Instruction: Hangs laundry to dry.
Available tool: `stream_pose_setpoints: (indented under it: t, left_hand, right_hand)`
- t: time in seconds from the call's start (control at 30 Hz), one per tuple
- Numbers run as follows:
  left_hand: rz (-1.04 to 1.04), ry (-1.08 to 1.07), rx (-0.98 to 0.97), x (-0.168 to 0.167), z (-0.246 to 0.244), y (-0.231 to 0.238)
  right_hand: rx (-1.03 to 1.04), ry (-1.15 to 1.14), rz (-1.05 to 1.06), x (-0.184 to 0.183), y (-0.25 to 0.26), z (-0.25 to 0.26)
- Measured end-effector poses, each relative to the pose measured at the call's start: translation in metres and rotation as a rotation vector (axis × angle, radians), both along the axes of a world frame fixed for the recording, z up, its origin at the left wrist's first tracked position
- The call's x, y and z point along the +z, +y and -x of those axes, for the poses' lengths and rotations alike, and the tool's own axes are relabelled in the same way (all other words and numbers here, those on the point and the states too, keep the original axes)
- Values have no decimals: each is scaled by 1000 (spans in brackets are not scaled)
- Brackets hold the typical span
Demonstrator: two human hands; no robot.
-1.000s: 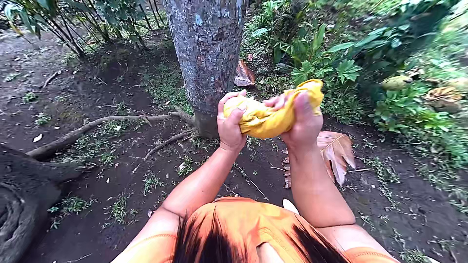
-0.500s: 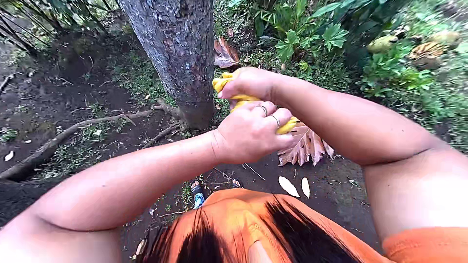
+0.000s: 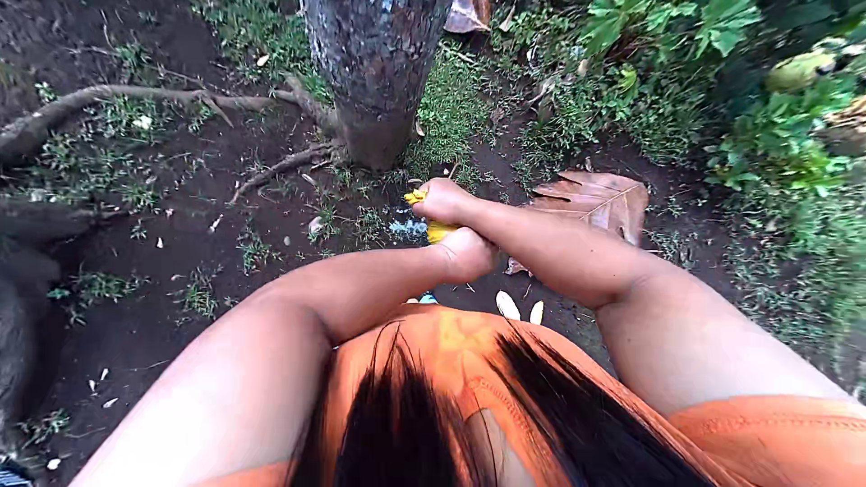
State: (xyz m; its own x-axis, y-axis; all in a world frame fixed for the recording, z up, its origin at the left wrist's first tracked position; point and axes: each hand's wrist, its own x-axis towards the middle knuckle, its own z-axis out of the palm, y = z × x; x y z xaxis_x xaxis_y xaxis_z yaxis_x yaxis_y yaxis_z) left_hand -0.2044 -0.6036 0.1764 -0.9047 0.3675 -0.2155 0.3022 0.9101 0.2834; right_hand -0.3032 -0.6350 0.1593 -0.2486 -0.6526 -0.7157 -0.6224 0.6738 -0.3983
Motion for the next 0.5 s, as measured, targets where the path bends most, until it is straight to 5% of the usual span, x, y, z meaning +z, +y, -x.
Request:
stream_pose_setpoints:
  t: [0.27,0.5]
  left_hand:
    - [-28,-195,67,-38,12,12]
    - [-187,-422,296,-32,33,29]
  right_hand:
    - [-77,14,-11,-38,6,2]
    - [-92,39,1,-40,13,8]
